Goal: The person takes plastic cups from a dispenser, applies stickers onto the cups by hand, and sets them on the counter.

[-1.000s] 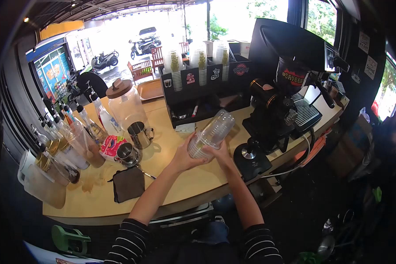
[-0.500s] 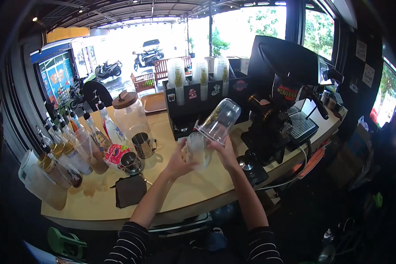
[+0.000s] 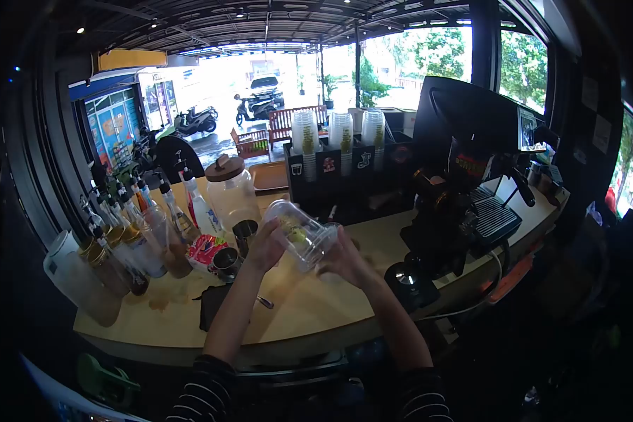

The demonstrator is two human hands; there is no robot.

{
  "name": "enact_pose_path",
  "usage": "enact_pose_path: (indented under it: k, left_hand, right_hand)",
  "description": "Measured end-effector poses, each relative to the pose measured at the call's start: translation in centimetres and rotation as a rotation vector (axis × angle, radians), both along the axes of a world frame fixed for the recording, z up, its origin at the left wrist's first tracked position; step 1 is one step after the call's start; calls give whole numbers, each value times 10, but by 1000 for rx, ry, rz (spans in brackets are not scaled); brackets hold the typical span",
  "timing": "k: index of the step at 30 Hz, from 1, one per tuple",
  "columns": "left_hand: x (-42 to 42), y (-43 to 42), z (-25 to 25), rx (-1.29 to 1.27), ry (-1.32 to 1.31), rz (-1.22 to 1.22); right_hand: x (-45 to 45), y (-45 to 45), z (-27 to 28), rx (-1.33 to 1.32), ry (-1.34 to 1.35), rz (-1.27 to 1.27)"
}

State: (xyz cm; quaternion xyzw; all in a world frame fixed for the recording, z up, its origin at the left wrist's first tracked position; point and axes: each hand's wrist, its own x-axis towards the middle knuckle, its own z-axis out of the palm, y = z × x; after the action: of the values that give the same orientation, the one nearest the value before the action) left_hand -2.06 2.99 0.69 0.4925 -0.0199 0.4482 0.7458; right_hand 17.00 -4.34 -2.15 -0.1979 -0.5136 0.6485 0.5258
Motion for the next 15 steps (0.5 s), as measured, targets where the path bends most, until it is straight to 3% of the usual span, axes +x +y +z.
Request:
enact_pose_path:
  k: [2, 5, 6, 8, 15]
  left_hand:
    - [-11, -2, -3, -15, 15, 192]
    - [-17, -7, -9, 61, 62, 339]
    - [-17, -6, -12, 58, 64, 340]
    - [-15, -4, -20, 277, 196, 547]
    - [-7, -7, -35, 254, 121, 598]
  right_hand:
    - [-4, -1, 5, 138, -303, -649]
    - [-1, -4, 12, 329, -354, -616]
    - [-11, -11, 19, 312, -192, -461]
    - [-25, -19, 26, 267, -187, -463]
    - [-28, -23, 25, 214, -154, -464]
